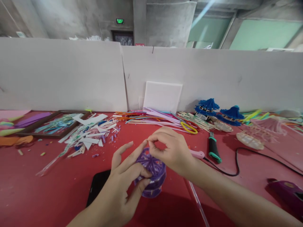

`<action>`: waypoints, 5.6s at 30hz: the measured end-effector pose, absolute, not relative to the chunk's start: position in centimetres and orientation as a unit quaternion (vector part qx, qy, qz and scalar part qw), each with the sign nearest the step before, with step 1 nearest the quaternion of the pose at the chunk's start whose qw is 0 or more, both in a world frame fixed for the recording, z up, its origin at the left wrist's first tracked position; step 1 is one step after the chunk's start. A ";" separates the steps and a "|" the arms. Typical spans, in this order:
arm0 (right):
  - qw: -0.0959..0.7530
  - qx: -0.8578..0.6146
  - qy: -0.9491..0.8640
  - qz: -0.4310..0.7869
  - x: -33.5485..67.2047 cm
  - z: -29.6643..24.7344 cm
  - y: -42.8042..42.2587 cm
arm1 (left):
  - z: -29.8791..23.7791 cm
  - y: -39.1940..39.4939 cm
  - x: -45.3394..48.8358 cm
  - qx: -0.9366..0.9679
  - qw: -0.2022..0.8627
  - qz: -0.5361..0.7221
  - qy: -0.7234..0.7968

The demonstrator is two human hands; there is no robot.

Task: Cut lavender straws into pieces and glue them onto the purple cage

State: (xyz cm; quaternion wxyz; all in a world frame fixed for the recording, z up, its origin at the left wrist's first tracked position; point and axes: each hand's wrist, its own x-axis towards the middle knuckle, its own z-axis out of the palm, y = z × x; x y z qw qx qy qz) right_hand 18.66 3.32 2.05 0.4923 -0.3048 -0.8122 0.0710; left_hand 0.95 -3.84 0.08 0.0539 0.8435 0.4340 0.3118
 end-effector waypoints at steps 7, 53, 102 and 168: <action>0.508 -0.288 -0.647 0.490 19.9 2.7 4.4 | 0.0 -4.0 0.9 0.837 0.045 0.326 0.437; 0.316 -0.396 -0.775 0.377 24.1 0.6 -0.1 | 0.2 -4.2 0.8 0.832 0.018 0.335 0.442; 0.353 -0.294 -0.873 0.165 22.4 0.8 -2.9 | 0.8 -4.7 1.4 0.847 0.013 0.295 0.442; 0.433 -0.226 -0.384 0.783 21.0 6.1 1.4 | 5.7 0.9 3.9 0.677 0.127 0.468 0.554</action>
